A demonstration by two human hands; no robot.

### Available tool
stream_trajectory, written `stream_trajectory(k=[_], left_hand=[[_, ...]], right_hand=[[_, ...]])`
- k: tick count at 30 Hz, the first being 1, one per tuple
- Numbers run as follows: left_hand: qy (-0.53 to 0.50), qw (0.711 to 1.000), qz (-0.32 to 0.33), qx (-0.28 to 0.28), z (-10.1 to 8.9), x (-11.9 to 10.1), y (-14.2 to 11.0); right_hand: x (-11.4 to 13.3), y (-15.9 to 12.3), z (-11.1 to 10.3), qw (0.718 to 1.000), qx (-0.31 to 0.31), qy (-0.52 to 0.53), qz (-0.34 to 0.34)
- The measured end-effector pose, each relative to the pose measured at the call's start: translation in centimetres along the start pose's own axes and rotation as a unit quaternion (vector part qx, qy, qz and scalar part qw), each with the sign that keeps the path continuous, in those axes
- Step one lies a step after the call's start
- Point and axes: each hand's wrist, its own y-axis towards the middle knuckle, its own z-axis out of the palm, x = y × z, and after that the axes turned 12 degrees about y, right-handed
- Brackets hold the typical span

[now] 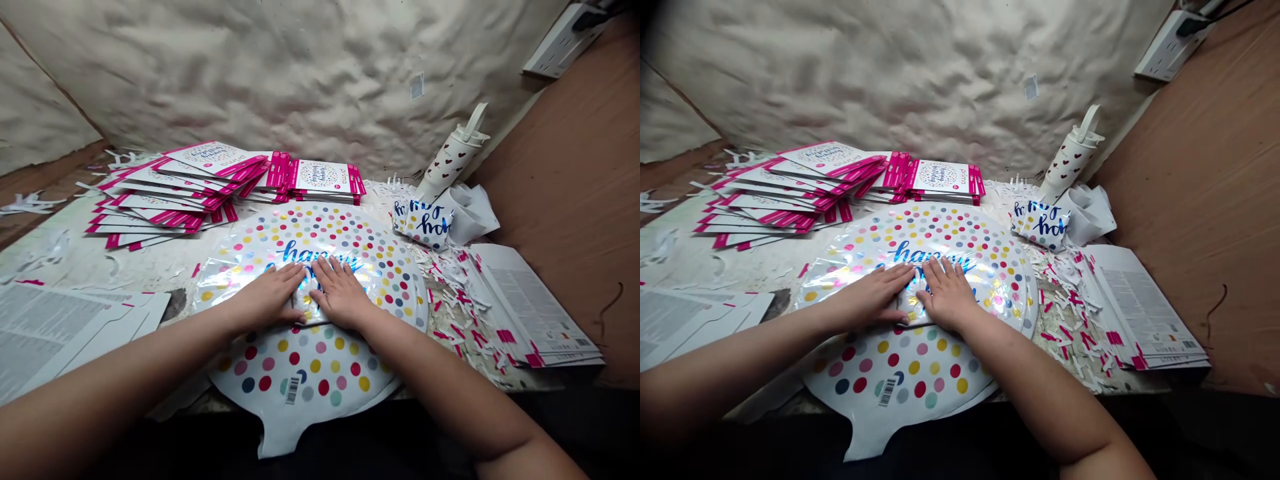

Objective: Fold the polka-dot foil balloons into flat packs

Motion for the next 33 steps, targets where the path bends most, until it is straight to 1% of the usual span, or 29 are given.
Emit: stream_trajectory(k=[2,3,4,5,6,7,8,9,10,11,12,13,14,16,17,19,20,21,22,24,25,26,27,28,29,30,31,32,33], left_hand=[[-0.023,0.999,-0.027,0.032,0.7,0.3,-0.4],[-0.059,0.997,-0.049,0.03,0.7,0.3,-0.7],[-0.117,0.99,-0.082,0.02,0.3,0.3,-1.1],[-0.196,0.973,-0.124,0.011,-0.2,0.2,-1.5],[-0.292,0.941,-0.172,0.014,-0.9,0.0,-1.8],[-0.391,0.893,-0.22,0.033,-1.5,-0.1,-2.1],[-0.478,0.836,-0.263,0.063,-2.1,-0.3,-2.2],[-0.541,0.783,-0.291,0.102,-2.5,-0.5,-2.1],[-0.576,0.745,-0.305,0.141,-2.7,-0.7,-1.9],[-0.587,0.726,-0.314,0.171,-2.7,-0.9,-1.4],[-0.584,0.721,-0.324,0.184,-2.7,-1.0,-0.8],[-0.576,0.724,-0.335,0.179,-2.8,-1.2,-0.1],[-0.576,0.723,-0.345,0.161,-2.8,-1.3,0.6],[-0.61,0.701,-0.355,0.1,-3.2,-1.5,1.9],[-0.637,0.685,-0.346,0.071,-3.6,-1.7,2.4],[-0.686,0.663,-0.296,0.036,-4.1,-2.1,3.0],[-0.698,0.666,-0.262,0.029,-4.1,-2.4,3.0],[-0.689,0.688,-0.229,0.023,-4.0,-2.9,2.8],[-0.657,0.728,-0.197,0.017,-3.6,-3.4,2.5],[-0.524,0.842,-0.125,0.004,-2.3,-4.5,1.4],[-0.436,0.896,-0.081,0.001,-1.5,-5.2,0.8],[-0.351,0.936,-0.034,0.003,-0.6,-5.9,0.1],[-0.28,0.96,0.013,0.012,0.1,-6.7,-0.5],[-0.226,0.972,0.054,0.028,0.7,-7.5,-1.0],[-0.185,0.978,0.088,0.05,1.1,-8.2,-1.4],[-0.151,0.979,0.113,0.075,1.3,-8.9,-1.6],[-0.121,0.979,0.13,0.099,1.2,-9.6,-1.7],[-0.092,0.979,0.138,0.12,1.1,-10.2,-1.7],[-0.066,0.979,0.139,0.135,0.9,-10.8,-1.7]], right_hand=[[0.0,-0.1,0.0,1.0,0.002,0.006,-0.002],[0.1,-0.2,0.1,1.0,0.001,0.01,-0.003],[0.1,-0.2,0.1,1.0,0.0,0.015,-0.005],[0.1,-0.2,0.2,1.0,-0.001,0.021,-0.006],[0.2,-0.1,0.3,1.0,-0.002,0.026,-0.007],[0.2,-0.1,0.3,1.0,-0.004,0.03,-0.008],[0.2,0.0,0.3,0.999,-0.008,0.034,-0.01],[0.1,0.0,0.2,0.999,-0.011,0.038,-0.014],[0.1,0.0,0.0,0.999,-0.016,0.043,-0.018],[0.0,-0.1,-0.1,0.998,-0.021,0.05,-0.022],[0.0,-0.3,-0.3,0.997,-0.026,0.061,-0.028],[-0.1,-0.6,-0.6,0.996,-0.034,0.072,-0.04],[-0.1,-1.0,-0.7,0.994,-0.05,0.08,-0.061],[-0.2,-2.1,-1.0,0.984,-0.101,0.07,-0.133],[-0.3,-2.7,-1.2,0.974,-0.132,0.05,-0.178],[-1.1,-3.7,-1.9,0.948,-0.199,-0.008,-0.247],[-1.9,-4.1,-2.6,0.936,-0.232,-0.036,-0.261],[-3.0,-4.4,-3.6,0.926,-0.267,-0.06,-0.259],[-4.4,-4.5,-4.8,0.918,-0.305,-0.08,-0.242],[-7.8,-4.4,-7.8,0.904,-0.375,-0.119,-0.169],[-9.8,-4.3,-9.3,0.9,-0.398,-0.138,-0.115],[-11.8,-4.0,-10.6,0.898,-0.409,-0.154,-0.051],[-13.8,-3.7,-11.6,0.904,-0.395,-0.162,0.018],[-15.6,-3.4,-12.3,0.918,-0.353,-0.158,0.081],[-17.2,-3.0,-12.7,0.935,-0.295,-0.147,0.132],[-18.6,-2.7,-12.7,0.949,-0.233,-0.132,0.166],[-19.7,-2.4,-12.5,0.959,-0.178,-0.116,0.186],[-20.7,-2.1,-12.2,0.966,-0.137,-0.103,0.195],[-21.4,-2.0,-11.9,0.968,-0.117,-0.095,0.2]])
